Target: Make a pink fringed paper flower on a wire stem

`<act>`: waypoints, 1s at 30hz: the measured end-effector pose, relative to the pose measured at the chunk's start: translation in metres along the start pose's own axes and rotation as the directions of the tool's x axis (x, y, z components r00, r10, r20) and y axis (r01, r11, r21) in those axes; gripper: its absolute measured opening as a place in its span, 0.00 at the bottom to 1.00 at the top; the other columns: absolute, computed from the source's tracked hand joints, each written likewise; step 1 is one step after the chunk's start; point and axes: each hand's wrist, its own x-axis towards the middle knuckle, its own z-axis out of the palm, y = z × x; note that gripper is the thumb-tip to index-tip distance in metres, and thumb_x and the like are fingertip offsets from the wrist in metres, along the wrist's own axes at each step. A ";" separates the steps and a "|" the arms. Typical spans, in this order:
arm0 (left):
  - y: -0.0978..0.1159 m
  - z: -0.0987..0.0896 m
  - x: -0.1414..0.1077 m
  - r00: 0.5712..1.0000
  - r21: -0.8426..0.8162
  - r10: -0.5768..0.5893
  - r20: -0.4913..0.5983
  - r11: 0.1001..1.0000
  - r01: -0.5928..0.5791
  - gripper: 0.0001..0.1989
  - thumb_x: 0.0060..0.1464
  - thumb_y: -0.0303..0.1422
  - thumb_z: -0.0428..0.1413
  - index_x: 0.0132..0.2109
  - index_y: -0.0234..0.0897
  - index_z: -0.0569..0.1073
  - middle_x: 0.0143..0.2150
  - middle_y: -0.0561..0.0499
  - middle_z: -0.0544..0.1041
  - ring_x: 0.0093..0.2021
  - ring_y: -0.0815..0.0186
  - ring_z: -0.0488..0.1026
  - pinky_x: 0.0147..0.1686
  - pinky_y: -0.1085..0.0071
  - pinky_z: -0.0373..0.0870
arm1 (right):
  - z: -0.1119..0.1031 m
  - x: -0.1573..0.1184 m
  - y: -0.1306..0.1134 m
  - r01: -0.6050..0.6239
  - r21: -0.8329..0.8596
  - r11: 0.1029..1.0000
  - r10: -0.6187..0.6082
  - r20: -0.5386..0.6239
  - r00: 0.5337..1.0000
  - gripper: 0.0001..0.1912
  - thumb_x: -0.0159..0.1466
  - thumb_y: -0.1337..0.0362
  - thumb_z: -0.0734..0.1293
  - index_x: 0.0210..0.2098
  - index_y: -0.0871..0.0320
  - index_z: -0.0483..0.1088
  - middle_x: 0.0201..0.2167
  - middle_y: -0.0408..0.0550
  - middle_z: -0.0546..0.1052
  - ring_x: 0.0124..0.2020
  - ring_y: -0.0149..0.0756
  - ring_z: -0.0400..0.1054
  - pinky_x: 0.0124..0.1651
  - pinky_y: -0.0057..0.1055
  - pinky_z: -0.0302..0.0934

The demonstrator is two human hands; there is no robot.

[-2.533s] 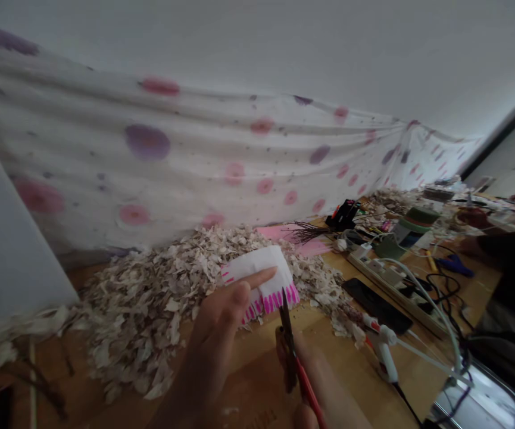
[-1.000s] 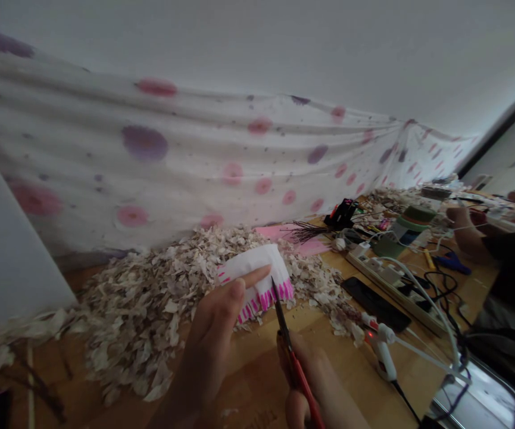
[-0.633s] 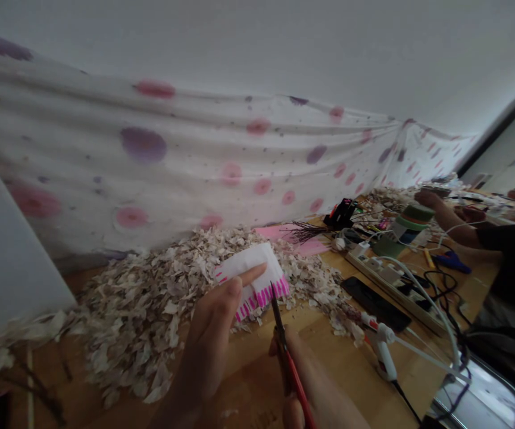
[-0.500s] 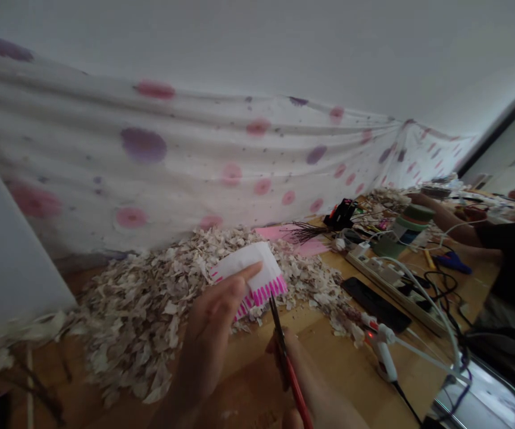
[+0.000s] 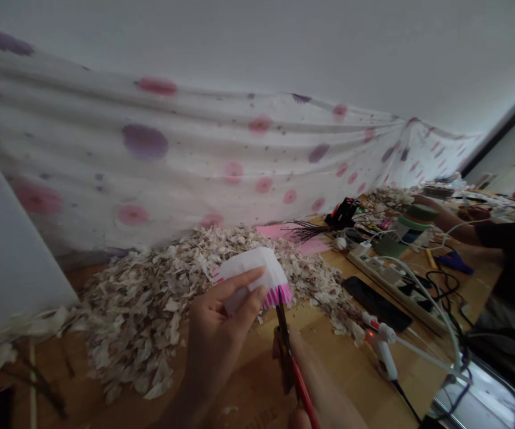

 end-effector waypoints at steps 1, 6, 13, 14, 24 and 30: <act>0.001 0.001 0.000 1.000 -0.007 -0.007 -0.001 1.000 0.007 0.10 0.52 0.38 0.67 0.42 0.44 0.86 0.43 0.52 0.88 0.45 0.58 0.84 0.49 0.66 0.80 | 0.000 -0.001 0.000 -0.003 0.002 1.000 0.003 -0.007 1.000 0.45 0.50 0.35 0.77 0.56 0.56 0.67 0.49 0.57 0.77 0.47 0.53 0.72 0.51 0.43 0.69; 0.002 0.003 0.000 1.000 -0.014 -0.025 -0.004 1.000 0.025 0.09 0.52 0.38 0.67 0.41 0.44 0.86 0.42 0.52 0.88 0.44 0.59 0.84 0.50 0.65 0.81 | 0.000 -0.003 -0.001 -0.043 0.013 0.999 0.043 -0.022 0.999 0.50 0.45 0.33 0.78 0.57 0.54 0.65 0.48 0.57 0.76 0.46 0.56 0.72 0.50 0.44 0.69; 0.000 0.003 0.001 0.999 -0.019 -0.046 0.010 0.999 0.047 0.11 0.53 0.38 0.67 0.43 0.42 0.86 0.40 0.51 0.88 0.41 0.60 0.84 0.44 0.69 0.80 | 0.000 -0.001 -0.002 -0.046 0.061 0.997 0.047 -0.022 0.999 0.53 0.45 0.29 0.76 0.59 0.54 0.65 0.49 0.59 0.75 0.49 0.58 0.70 0.53 0.46 0.68; 0.000 0.003 0.001 0.999 -0.013 -0.051 0.019 0.999 0.052 0.11 0.53 0.38 0.67 0.43 0.42 0.86 0.39 0.51 0.88 0.40 0.60 0.84 0.41 0.69 0.80 | 0.001 -0.001 -0.002 -0.055 0.073 0.996 0.056 -0.021 0.998 0.53 0.44 0.28 0.75 0.58 0.54 0.65 0.49 0.59 0.75 0.49 0.58 0.70 0.51 0.46 0.69; -0.003 0.002 0.003 0.999 -0.014 -0.037 0.031 0.999 0.038 0.11 0.54 0.38 0.66 0.43 0.43 0.86 0.43 0.50 0.88 0.45 0.58 0.84 0.48 0.66 0.80 | 0.006 -0.003 -0.001 -0.077 0.184 0.980 0.074 0.023 0.997 0.59 0.42 0.18 0.65 0.59 0.52 0.65 0.41 0.54 0.72 0.30 0.41 0.68 0.25 0.32 0.67; 0.001 0.004 0.001 0.996 -0.081 -0.084 0.009 0.993 0.085 0.10 0.51 0.38 0.68 0.42 0.44 0.86 0.41 0.52 0.88 0.39 0.62 0.84 0.39 0.72 0.80 | 0.003 0.005 -0.009 -0.124 0.222 0.967 0.126 0.004 0.992 0.52 0.42 0.17 0.64 0.48 0.52 0.71 0.37 0.53 0.72 0.33 0.45 0.68 0.24 0.33 0.67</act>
